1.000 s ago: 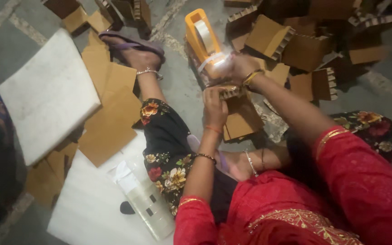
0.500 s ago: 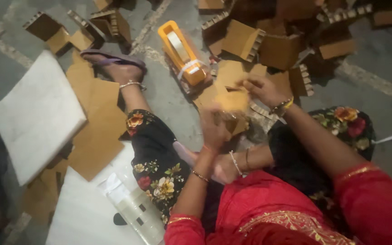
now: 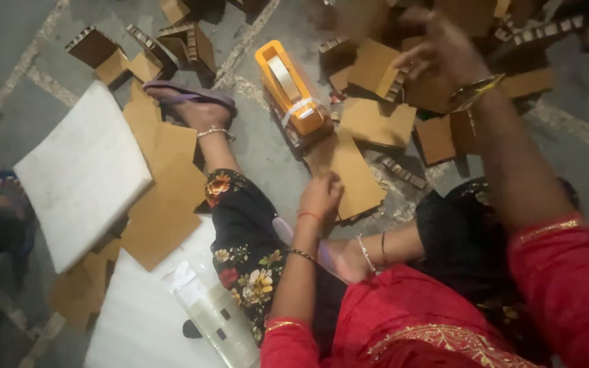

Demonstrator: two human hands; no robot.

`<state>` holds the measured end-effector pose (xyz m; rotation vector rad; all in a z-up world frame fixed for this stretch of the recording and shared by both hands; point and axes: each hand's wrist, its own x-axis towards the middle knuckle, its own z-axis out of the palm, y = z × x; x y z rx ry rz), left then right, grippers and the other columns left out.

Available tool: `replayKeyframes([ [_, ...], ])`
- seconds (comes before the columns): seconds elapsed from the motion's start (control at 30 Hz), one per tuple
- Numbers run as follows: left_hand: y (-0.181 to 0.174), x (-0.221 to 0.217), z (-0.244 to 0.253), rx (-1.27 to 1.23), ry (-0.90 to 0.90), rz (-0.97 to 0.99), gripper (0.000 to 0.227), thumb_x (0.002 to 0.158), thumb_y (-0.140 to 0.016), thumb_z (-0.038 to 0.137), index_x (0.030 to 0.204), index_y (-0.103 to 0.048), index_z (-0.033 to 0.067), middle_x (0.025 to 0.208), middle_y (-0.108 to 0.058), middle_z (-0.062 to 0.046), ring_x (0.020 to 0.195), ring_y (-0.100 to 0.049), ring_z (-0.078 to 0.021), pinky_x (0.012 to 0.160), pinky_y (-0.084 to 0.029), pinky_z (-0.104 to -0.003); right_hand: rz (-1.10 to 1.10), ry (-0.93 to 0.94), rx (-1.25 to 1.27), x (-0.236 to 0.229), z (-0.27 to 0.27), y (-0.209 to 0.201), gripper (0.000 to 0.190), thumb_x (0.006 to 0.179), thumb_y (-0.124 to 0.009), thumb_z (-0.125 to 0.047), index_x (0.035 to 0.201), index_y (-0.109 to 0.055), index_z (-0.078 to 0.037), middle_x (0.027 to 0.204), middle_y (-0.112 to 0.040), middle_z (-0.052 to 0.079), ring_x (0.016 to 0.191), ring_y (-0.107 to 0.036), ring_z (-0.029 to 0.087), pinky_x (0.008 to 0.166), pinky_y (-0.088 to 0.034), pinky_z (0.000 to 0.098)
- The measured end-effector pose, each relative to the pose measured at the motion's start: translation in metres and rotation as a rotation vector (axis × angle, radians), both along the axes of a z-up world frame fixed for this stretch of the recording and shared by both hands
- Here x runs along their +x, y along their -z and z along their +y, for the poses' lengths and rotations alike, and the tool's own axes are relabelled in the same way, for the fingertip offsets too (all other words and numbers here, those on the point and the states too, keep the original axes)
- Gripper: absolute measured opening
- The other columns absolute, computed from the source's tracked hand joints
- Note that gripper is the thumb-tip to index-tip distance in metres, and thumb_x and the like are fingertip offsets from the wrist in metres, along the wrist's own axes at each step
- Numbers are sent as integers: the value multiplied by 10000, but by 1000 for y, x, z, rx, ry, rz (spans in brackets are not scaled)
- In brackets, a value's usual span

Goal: The person sits on the floor and assembles small cardboard boxes by folding flaps and securing them with clear tape from a handheld dispenser. The person repeatedly picks up flat cardboard pieces, folds them into box shapes, and tapes the seams.

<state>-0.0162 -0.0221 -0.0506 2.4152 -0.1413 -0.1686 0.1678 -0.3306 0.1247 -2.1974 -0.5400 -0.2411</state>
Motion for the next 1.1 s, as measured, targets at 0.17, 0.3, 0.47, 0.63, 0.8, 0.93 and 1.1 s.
replayKeyframes([
  [0.17, -29, -5, -7, -198, -88, 83, 306, 742, -777, 175, 1006, -644, 98, 1036, -688, -149, 887, -687, -333, 752, -554, -430, 357, 150, -836, -7, 5, 51, 707, 961, -641, -382, 1594, -367, -228, 987, -717, 274, 914, -705, 436, 825, -542, 549],
  [0.3, -22, 5, -7, -217, -149, 174, 358, 693, -843, 135, 993, -650, 100, 875, -669, -129, 797, -667, -304, 700, -537, -418, 112, 115, -612, -27, 11, 102, 489, 909, -662, -247, 1393, -598, -252, 1045, -751, 144, 886, -722, 386, 718, -555, 517],
  [0.47, -15, 4, -2, -274, -144, 197, 364, 670, -849, 93, 973, -649, 98, 760, -620, -114, 707, -631, -270, 644, -525, -395, 218, 311, -738, -23, 11, 34, 454, 884, -757, -557, 1215, -703, -251, 981, -775, 61, 871, -739, 289, 755, -570, 440],
  [0.63, -14, 6, 0, -314, -142, 190, 362, 681, -840, 90, 979, -634, 82, 815, -655, -128, 716, -653, -263, 648, -534, -399, 682, -364, -621, -71, 0, -39, 449, 815, -736, -483, 1211, -707, -272, 1062, -798, 24, 908, -776, 198, 780, -613, 387],
  [0.8, -10, 14, -4, -285, -145, 173, 327, 679, -835, 88, 959, -666, 80, 810, -680, -155, 710, -668, -285, 653, -545, -407, 757, -646, -960, -78, 57, -54, 407, 797, -780, -415, 1189, -738, -317, 1041, -789, -25, 972, -728, 165, 890, -571, 366],
  [0.93, -10, 7, 1, -251, -144, 269, 338, 687, -840, 114, 975, -663, 96, 810, -693, -132, 706, -689, -258, 655, -553, -392, 445, -358, -726, -18, 58, -40, 380, 805, -743, -359, 1174, -740, -267, 1067, -768, 7, 1013, -696, 203, 930, -511, 415],
  [1.1, -14, 1, 2, -283, -170, 196, 323, 674, -833, 76, 951, -670, 99, 819, -683, -126, 706, -671, -257, 627, -545, -398, 10, -20, -589, 122, 81, 31, 399, 812, -710, -295, 1200, -716, -203, 1122, -737, 55, 1085, -649, 249, 983, -426, 494],
])
